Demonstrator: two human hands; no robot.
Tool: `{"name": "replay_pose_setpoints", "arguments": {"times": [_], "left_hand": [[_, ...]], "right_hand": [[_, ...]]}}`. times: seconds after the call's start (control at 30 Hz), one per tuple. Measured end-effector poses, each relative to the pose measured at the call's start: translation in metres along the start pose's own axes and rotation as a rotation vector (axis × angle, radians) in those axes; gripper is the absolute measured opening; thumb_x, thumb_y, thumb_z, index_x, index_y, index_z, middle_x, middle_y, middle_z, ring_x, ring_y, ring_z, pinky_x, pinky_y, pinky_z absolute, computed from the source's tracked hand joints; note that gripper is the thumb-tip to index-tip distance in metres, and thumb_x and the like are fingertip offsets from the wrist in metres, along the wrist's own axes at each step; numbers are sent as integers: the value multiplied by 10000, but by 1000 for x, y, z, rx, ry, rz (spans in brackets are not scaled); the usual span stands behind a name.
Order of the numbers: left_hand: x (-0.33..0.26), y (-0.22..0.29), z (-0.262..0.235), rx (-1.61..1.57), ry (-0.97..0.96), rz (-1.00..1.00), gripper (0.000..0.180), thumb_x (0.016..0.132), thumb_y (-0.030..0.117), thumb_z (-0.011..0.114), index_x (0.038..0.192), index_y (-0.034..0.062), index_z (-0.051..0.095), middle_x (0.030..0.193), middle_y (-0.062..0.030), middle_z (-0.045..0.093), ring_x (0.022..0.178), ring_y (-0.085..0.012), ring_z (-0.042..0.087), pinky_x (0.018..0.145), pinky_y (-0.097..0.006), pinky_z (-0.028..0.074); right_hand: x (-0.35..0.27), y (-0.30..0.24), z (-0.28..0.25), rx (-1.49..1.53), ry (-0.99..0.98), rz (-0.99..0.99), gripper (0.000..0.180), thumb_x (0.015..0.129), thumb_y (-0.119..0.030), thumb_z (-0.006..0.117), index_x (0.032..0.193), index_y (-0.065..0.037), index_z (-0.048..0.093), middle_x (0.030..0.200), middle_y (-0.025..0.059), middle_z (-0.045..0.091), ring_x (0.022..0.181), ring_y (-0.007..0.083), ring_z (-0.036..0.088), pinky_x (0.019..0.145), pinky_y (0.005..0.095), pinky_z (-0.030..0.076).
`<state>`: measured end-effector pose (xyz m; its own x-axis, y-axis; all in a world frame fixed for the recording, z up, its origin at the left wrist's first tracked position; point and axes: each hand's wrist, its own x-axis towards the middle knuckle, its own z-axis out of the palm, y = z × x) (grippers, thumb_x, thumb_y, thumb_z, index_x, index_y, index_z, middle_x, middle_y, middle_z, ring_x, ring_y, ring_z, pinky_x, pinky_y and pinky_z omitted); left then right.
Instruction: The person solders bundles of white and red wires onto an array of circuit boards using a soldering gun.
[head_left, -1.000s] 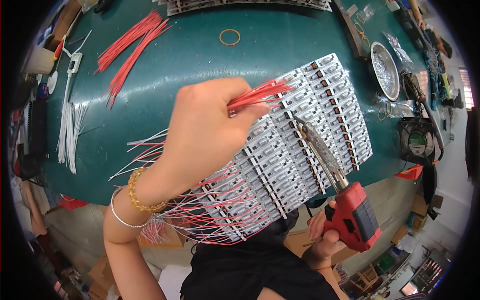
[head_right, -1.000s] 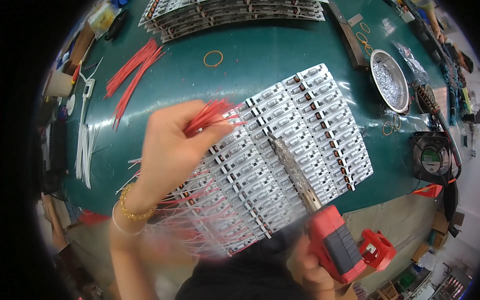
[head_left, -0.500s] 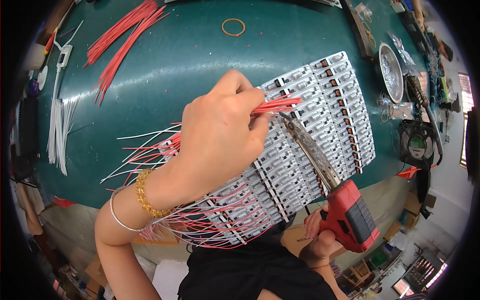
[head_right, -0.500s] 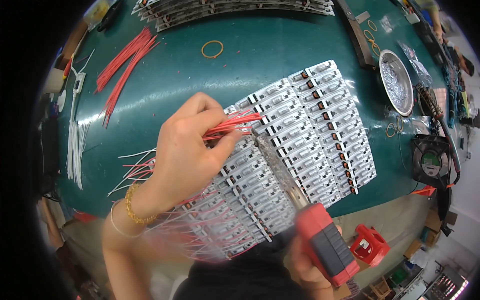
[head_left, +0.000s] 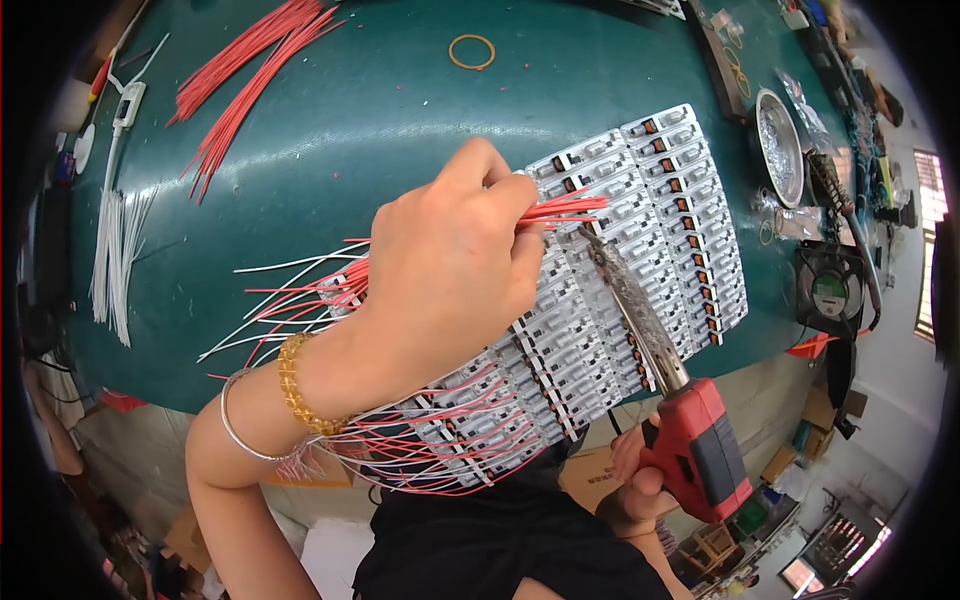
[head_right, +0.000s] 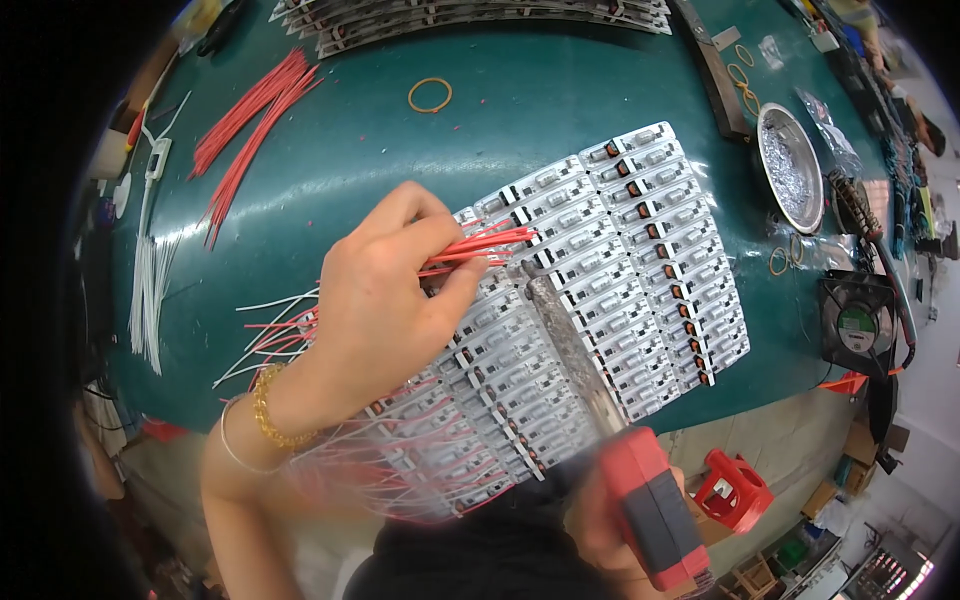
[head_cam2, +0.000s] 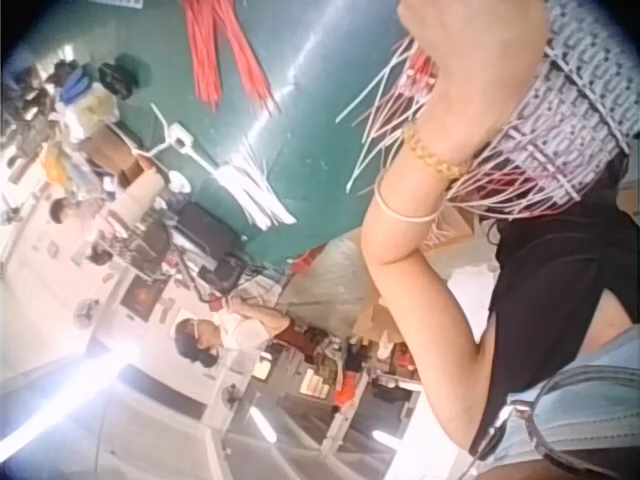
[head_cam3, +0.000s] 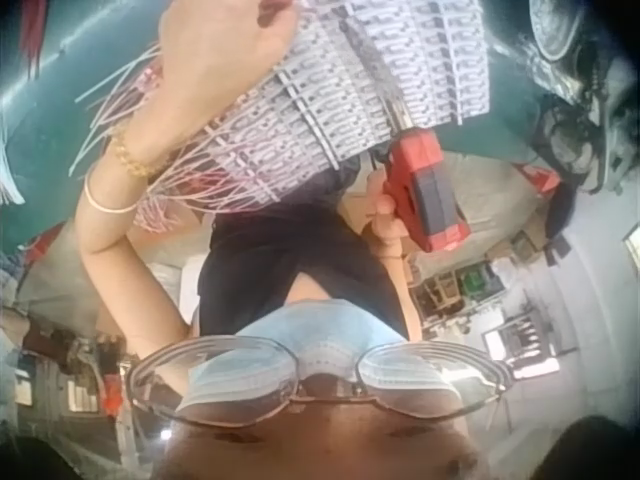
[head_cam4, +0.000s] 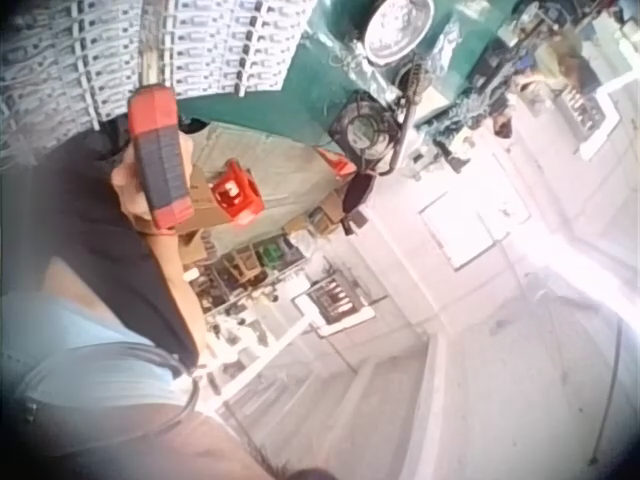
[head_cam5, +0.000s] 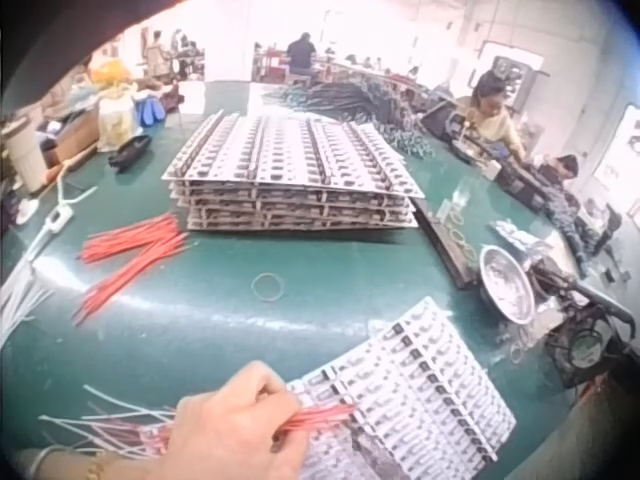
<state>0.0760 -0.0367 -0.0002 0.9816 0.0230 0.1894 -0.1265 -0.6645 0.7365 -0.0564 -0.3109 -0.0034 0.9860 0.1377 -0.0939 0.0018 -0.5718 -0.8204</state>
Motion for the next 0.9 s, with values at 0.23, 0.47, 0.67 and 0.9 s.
{"name": "replay_pose_setpoints", "arguments": {"times": [0.23,0.47,0.67,0.9], "left_hand": [[0,2,-1,33,-24,-9,130,795,57,727,830,-30,636,854,-110,581,656,-273,605,593,-363,475],[1,1,-17,0,-145,50,92,803,29,704,862,-18,652,817,-109,574,665,-281,590,594,-376,464],[2,1,-19,200,-204,187,107,781,-13,688,880,-4,649,819,-122,574,662,-316,565,596,-385,452],[8,1,-23,-6,-212,64,105,787,12,700,869,-29,649,787,-133,567,660,-304,569,599,-375,444]], "right_hand": [[-9,15,11,329,216,31,737,776,-531,719,1224,25,536,538,-23,463,430,129,465,455,262,370],[-7,4,13,614,239,133,842,768,-606,733,1267,38,520,482,-30,436,384,117,447,416,252,338],[-41,48,-1,799,340,365,860,756,-611,737,1275,40,522,475,-24,436,381,123,447,408,254,334],[-13,11,2,483,136,80,889,769,-632,717,1318,29,491,492,-29,450,405,121,466,449,259,365]]}}
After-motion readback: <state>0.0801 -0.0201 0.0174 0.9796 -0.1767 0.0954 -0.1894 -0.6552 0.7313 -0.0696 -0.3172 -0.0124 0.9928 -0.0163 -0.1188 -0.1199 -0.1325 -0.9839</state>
